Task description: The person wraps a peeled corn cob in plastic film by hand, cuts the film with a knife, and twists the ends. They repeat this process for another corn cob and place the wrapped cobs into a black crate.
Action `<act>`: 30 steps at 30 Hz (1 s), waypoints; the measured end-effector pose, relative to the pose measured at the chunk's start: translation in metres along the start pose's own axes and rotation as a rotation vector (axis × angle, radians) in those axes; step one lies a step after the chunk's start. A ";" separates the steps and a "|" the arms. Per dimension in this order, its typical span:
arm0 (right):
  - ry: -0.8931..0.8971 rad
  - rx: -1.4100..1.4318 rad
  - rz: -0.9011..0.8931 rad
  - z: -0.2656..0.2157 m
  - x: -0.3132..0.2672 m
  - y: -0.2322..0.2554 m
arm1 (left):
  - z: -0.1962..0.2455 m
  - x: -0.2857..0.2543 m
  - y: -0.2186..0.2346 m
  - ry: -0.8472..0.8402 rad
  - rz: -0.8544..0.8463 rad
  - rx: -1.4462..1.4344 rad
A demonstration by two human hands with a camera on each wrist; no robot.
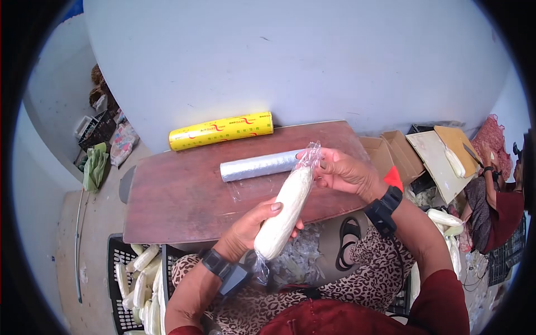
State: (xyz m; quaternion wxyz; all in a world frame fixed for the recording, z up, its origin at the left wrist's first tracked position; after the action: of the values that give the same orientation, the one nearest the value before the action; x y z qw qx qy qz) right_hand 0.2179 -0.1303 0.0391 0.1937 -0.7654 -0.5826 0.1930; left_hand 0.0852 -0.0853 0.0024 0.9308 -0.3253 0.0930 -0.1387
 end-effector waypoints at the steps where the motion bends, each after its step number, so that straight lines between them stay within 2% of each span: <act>1: -0.001 0.045 -0.020 0.001 -0.003 -0.004 | -0.003 0.002 -0.002 0.024 -0.002 0.044; 5: 0.158 0.099 0.062 -0.011 -0.006 0.011 | -0.014 0.002 -0.006 0.001 -0.066 -0.035; 8: 0.222 0.040 0.103 -0.021 -0.007 0.022 | -0.023 0.001 0.000 0.019 -0.066 -0.056; 11: 0.362 0.173 0.185 -0.052 -0.013 0.038 | -0.020 -0.006 -0.004 0.035 -0.053 0.000; 14: 0.471 0.286 0.230 -0.084 -0.027 0.079 | -0.022 -0.010 -0.001 0.038 0.036 0.027; 17: 0.247 0.162 0.295 -0.055 -0.029 0.051 | -0.016 -0.003 0.002 -0.026 0.035 -0.006; 18: 0.154 0.079 0.244 -0.036 -0.024 0.039 | -0.014 0.000 0.002 -0.041 0.027 -0.021; 21: -0.068 0.066 0.077 0.013 -0.014 0.008 | -0.012 0.006 0.002 -0.041 0.068 0.006; 24: -0.041 0.098 0.118 0.019 -0.007 0.004 | -0.020 0.010 0.001 0.001 0.072 0.039; 30: 0.134 -0.009 0.152 -0.003 -0.004 0.014 | -0.027 0.014 0.005 0.052 0.113 0.085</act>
State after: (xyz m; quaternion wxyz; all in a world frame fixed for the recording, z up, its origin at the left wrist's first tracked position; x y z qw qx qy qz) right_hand 0.2299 -0.1374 0.0345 0.2137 -0.8194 -0.5095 0.1530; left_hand 0.0924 -0.1016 -0.0231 0.9474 -0.2758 0.1294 -0.0979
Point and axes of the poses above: each hand's wrist, its own x-axis towards the middle knuckle, its own y-axis out of the back of the hand, z = x × y, the point moved 10 cm from there along x, towards the middle knuckle, and after that the axes turned 3 degrees about x, right-handed, at the moved point
